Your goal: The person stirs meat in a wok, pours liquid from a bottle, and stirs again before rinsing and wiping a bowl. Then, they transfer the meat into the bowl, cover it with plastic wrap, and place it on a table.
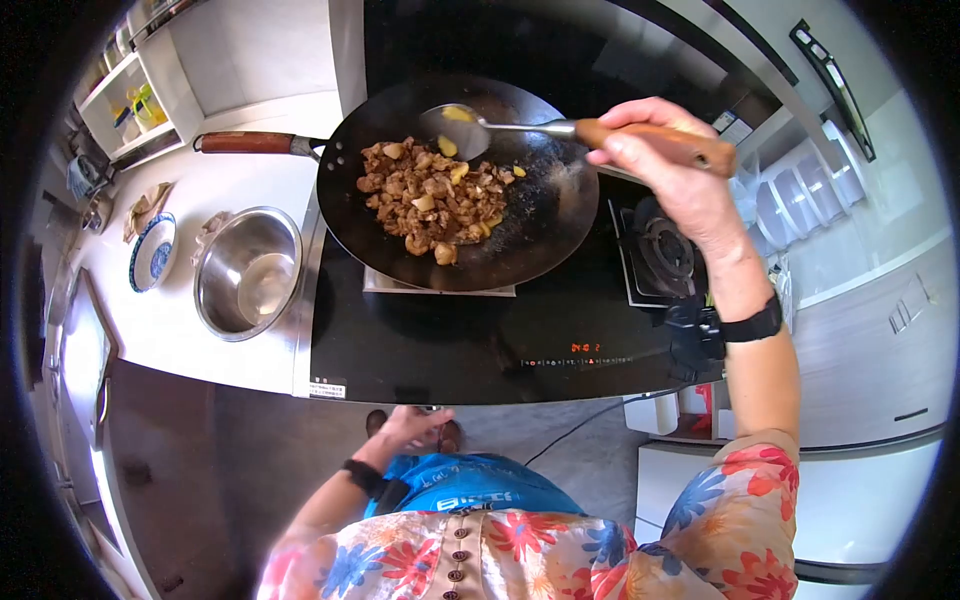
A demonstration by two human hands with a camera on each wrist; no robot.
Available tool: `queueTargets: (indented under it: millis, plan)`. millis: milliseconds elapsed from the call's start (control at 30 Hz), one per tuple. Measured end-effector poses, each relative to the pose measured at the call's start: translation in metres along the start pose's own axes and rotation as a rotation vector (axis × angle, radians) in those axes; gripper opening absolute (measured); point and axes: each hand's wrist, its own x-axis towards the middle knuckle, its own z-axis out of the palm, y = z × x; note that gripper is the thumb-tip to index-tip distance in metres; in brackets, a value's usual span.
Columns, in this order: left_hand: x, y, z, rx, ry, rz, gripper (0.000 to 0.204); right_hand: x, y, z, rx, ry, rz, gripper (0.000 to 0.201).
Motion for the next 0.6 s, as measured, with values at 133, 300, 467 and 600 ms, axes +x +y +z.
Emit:
queueTargets:
  millis: [133, 300, 467, 600]
  plan:
    - [-0.063, -0.007, -0.095, 0.089, -0.271, 0.177, 0.034, 0.012, -0.03, -0.038, -0.233, 0.13, 0.08, 0.019]
    - [-0.129, 0.008, -0.204, -0.49, 0.219, 0.324, 0.034, 0.02, -0.043, -0.091, -0.281, 0.268, 0.349, 0.03]
    - [-0.112, 0.014, -0.263, -0.676, 0.419, 0.399, 0.029, -0.026, 0.045, -0.035, 0.397, 0.308, 0.588, 0.026]
    - [-0.104, 0.02, -0.274, -0.697, 0.527, 0.463, 0.014, -0.069, 0.062, 0.046, 0.666, 0.587, 0.543, 0.023]
